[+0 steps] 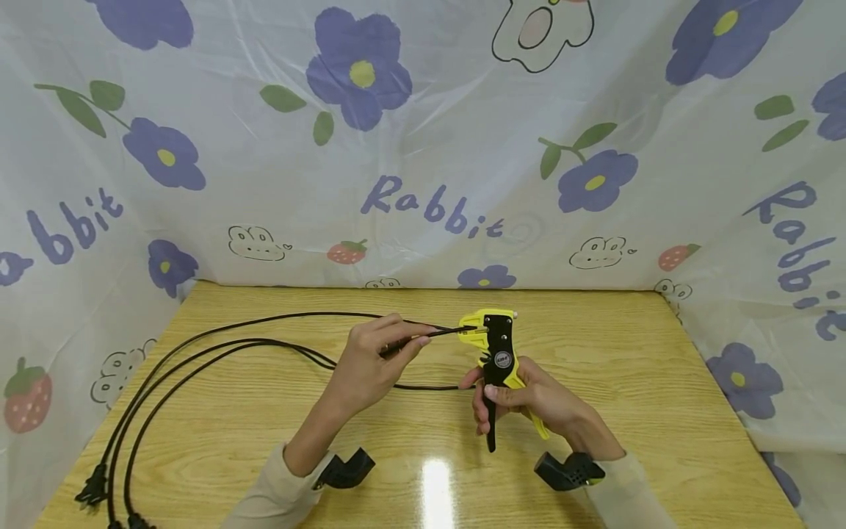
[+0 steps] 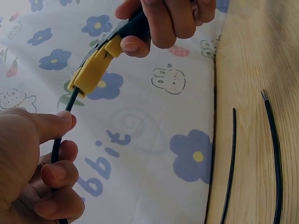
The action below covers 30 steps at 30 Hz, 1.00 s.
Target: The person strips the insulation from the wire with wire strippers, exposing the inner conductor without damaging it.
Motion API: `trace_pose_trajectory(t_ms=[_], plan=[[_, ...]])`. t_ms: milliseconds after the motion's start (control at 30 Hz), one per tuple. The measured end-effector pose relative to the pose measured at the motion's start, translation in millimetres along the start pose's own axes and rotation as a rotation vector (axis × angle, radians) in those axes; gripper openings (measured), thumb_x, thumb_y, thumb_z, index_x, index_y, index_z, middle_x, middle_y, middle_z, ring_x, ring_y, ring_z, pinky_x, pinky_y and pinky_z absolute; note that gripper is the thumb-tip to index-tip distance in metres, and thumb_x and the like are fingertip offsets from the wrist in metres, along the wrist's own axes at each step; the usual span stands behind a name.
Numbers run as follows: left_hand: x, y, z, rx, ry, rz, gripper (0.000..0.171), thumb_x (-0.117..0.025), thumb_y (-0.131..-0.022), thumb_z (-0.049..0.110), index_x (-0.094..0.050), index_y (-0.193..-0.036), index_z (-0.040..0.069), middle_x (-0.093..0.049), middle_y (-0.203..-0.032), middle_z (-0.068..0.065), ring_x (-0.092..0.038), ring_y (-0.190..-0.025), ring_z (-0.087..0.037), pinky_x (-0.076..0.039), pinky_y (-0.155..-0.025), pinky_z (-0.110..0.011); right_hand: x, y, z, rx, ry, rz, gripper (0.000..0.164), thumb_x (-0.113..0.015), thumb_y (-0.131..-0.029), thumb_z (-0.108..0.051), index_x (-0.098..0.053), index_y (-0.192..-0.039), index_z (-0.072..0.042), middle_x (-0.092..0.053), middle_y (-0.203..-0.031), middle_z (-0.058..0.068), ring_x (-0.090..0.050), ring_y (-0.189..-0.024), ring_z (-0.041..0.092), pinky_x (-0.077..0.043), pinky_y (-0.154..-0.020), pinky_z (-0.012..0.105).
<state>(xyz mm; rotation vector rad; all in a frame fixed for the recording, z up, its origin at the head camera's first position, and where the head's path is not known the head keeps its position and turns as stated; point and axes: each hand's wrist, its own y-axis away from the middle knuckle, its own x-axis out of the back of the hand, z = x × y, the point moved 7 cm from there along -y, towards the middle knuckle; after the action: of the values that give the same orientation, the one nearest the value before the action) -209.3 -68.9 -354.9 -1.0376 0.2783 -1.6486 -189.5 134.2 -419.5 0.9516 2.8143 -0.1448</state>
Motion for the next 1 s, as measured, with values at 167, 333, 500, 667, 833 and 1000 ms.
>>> trace_pose_trajectory(t_ms=[167,333,500,667,833,1000], plan=[[-0.3,-0.5,0.2,0.003,-0.002,0.001,0.018,-0.071,-0.097,0.007,-0.080,-0.111,0.012,-0.063,-0.077,0.005,-0.041,-0.054,-0.001,-0.039,-0.048,-0.020,-0.7,0.4,0.2,-0.014,-0.026,-0.018,0.028,-0.042,-0.110,-0.007,-0.051,-0.133,0.006,-0.066,-0.092,0.004,-0.071,-0.082,0.019,-0.059,-0.088,0.053],[-0.9,-1.9,0.7,0.010,-0.006,-0.003,0.017,-0.071,-0.097,0.008,-0.080,-0.111,0.013,-0.063,-0.077,0.005,-0.041,-0.055,0.000,-0.038,-0.049,-0.020,0.3,-1.0,1.6,-0.043,-0.050,-0.003,0.028,-0.041,-0.111,-0.009,-0.052,-0.131,0.006,-0.064,-0.089,0.003,-0.070,-0.080,0.019,-0.059,-0.088,0.054],[-0.8,-2.5,0.7,0.003,-0.026,-0.004,0.018,-0.072,-0.096,0.007,-0.080,-0.110,0.013,-0.061,-0.076,0.006,-0.040,-0.055,0.000,-0.038,-0.049,-0.020,0.7,-2.9,2.9,-0.050,-0.107,0.008,0.025,-0.041,-0.111,-0.009,-0.054,-0.126,0.006,-0.061,-0.085,0.004,-0.068,-0.076,0.018,-0.059,-0.089,0.057],[-0.7,-2.3,1.1,0.002,-0.026,-0.009,0.018,-0.072,-0.096,0.007,-0.080,-0.111,0.013,-0.060,-0.075,0.006,-0.040,-0.054,-0.001,-0.038,-0.049,-0.020,-2.7,-4.7,2.0,0.002,-0.176,-0.027,0.018,-0.039,-0.110,-0.005,-0.054,-0.113,0.005,-0.057,-0.084,0.004,-0.063,-0.072,0.018,-0.059,-0.087,0.057],[-0.3,-2.2,-0.1,0.010,-0.012,-0.012,0.018,-0.071,-0.096,0.008,-0.080,-0.111,0.015,-0.064,-0.079,0.006,-0.042,-0.055,-0.001,-0.039,-0.049,-0.021,-3.8,-5.3,3.8,0.008,-0.192,-0.005,0.013,-0.040,-0.111,-0.007,-0.050,-0.105,-0.002,-0.054,-0.081,0.002,-0.057,-0.067,0.018,-0.062,-0.077,0.045],[-0.1,-2.0,-1.4,0.021,-0.005,-0.012,0.018,-0.071,-0.097,0.009,-0.080,-0.111,0.015,-0.066,-0.081,0.005,-0.043,-0.056,-0.001,-0.040,-0.049,-0.021,-4.8,-5.6,5.0,0.016,-0.172,0.023,0.010,-0.042,-0.110,-0.009,-0.048,-0.104,-0.004,-0.051,-0.077,0.001,-0.054,-0.063,0.016,-0.058,-0.068,0.036]])
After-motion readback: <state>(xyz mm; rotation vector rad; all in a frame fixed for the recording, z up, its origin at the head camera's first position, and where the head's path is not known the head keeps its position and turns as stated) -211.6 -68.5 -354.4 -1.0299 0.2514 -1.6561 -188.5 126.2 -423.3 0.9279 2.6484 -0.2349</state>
